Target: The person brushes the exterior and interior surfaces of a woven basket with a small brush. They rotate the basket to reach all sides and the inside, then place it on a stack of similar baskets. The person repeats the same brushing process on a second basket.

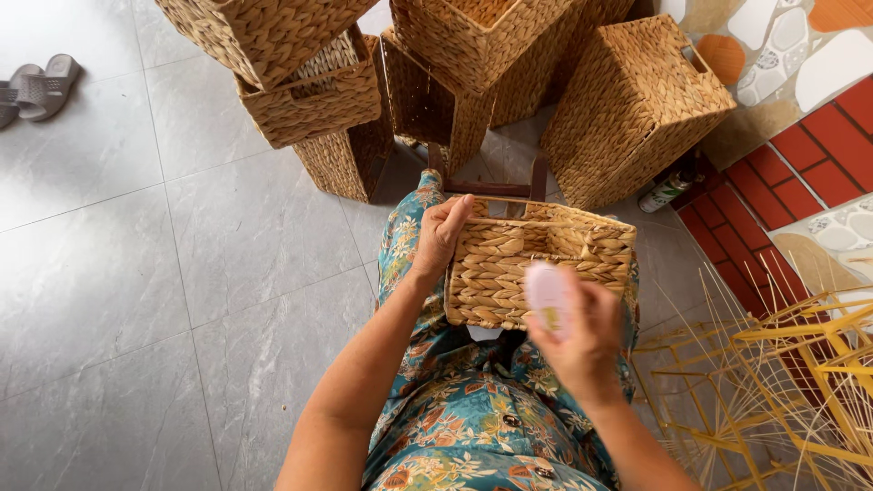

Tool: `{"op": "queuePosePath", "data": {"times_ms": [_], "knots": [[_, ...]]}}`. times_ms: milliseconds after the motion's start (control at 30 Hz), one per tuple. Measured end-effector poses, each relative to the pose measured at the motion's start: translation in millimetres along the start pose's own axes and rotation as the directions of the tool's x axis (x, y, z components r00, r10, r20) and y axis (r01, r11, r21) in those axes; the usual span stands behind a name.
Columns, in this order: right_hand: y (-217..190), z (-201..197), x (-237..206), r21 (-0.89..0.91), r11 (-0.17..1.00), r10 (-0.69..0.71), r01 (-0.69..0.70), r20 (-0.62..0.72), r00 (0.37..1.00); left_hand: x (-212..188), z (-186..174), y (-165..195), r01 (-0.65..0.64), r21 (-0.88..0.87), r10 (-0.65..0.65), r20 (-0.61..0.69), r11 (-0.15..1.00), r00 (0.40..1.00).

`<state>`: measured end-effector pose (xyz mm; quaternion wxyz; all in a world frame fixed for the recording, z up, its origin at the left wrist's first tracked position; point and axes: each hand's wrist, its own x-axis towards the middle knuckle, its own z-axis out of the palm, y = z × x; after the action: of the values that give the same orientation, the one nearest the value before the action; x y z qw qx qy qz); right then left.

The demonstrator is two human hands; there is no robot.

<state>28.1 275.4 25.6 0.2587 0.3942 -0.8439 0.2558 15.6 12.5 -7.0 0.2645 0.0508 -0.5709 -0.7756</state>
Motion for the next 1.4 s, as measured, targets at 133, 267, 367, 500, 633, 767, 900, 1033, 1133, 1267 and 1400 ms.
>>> {"op": "queuePosePath", "data": {"times_ms": [133, 267, 367, 500, 633, 767, 900, 1033, 1133, 1267, 1400], "knots": [[-64, 30, 23, 0.194, 0.972, -0.161, 0.134, 0.133, 0.978, 1, -4, 2, -0.020, 0.056, 0.020, -0.005, 0.998, 1.000], [-76, 35, 35, 0.295, 0.941, -0.221, 0.166, 0.164, 0.961, 3, -5, 4, 0.133, -0.025, -0.132, 0.021, 0.991, 0.991], [-42, 20, 32, 0.174, 0.977, -0.156, 0.124, 0.182, 0.971, 4, -4, 4, 0.111, 0.025, -0.112, 0.026, 0.994, 0.993], [19, -25, 14, -0.017, 1.000, -0.014, 0.015, 0.083, 0.996, 3, -2, 1, 0.074, 0.058, -0.078, 0.055, 0.996, 0.995], [46, -54, 1, -0.079, 0.978, 0.196, -0.193, 0.029, 0.980, 2, 1, -2, 0.048, 0.042, -0.051, 0.057, 0.998, 0.997], [14, -23, 10, -0.029, 0.997, 0.075, -0.076, -0.015, 0.997, 4, 3, -4, 0.053, -0.020, -0.053, -0.010, 0.998, 0.999], [-41, 18, 29, 0.125, 0.992, -0.037, 0.025, 0.091, 0.995, 5, 0, -1, 0.024, 0.005, -0.024, -0.023, 1.000, 0.999], [-74, 38, 46, 0.307, 0.947, -0.137, 0.094, 0.124, 0.983, 5, -2, 3, 0.162, 0.032, -0.160, -0.057, 0.986, 0.985], [-55, 29, 50, 0.218, 0.969, -0.140, 0.117, 0.095, 0.986, 6, -2, 4, 0.099, 0.084, -0.097, -0.028, 0.992, 0.995], [7, -9, 35, 0.049, 0.998, -0.051, 0.049, 0.034, 0.998, 5, 1, 2, 0.044, 0.042, -0.046, 0.052, 0.998, 0.998], [59, -52, 14, -0.058, 0.971, 0.231, -0.231, -0.004, 0.973, 4, 2, -2, 0.004, 0.066, -0.009, 0.076, 0.998, 0.997]]}}
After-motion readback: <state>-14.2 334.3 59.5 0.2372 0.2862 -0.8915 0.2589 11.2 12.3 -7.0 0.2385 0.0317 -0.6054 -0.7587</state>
